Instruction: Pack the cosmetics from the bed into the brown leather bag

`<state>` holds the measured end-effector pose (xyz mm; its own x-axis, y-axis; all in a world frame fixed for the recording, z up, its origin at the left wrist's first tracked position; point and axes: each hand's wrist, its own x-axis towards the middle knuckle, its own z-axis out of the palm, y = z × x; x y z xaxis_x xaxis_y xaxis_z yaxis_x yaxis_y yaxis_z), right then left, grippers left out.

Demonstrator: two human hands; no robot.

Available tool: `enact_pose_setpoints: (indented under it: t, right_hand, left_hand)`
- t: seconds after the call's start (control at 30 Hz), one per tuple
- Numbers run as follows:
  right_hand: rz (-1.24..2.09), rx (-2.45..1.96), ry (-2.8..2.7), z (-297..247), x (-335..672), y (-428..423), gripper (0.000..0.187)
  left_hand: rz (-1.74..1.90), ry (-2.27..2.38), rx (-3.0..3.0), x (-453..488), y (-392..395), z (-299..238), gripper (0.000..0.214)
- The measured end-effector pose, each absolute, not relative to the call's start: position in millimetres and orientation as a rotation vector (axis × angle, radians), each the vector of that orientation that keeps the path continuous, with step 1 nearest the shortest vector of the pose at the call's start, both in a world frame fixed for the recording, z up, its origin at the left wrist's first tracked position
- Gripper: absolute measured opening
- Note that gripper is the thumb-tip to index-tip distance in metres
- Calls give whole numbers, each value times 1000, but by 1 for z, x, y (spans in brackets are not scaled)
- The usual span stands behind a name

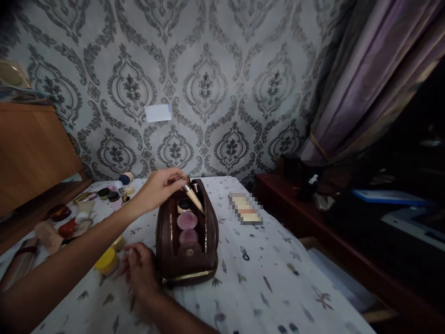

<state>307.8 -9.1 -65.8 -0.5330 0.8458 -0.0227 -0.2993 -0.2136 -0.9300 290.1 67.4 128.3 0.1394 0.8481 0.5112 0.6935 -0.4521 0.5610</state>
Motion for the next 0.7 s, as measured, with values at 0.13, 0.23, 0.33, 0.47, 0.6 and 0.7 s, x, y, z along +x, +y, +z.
enact_pose_setpoints:
  t: [0.13,0.23,0.33,0.47,0.6,0.7]
  right_hand:
    - [1850,-718,-1253,-65,308,-9,50]
    - [1851,-719,-1253,-65,308,-9,49]
    - [1843,-716,-1255,-67,306,-9,48]
    - [1837,-704,-1270,-68,306,-9,49]
    - [1817,-714,-1311,-69,307,-9,48]
    - [1811,-703,-1319,-70,307,-8,47]
  left_hand:
    - [1081,1551,2286,294,76,126,17]
    - [981,1562,2315,299,82,122,15]
    - [885,1584,2336,303,88,119,13]
    - [706,1597,2394,309,93,113,14]
    - [669,1634,2430,314,96,106,12]
    - [663,1637,2425,314,98,104,12]
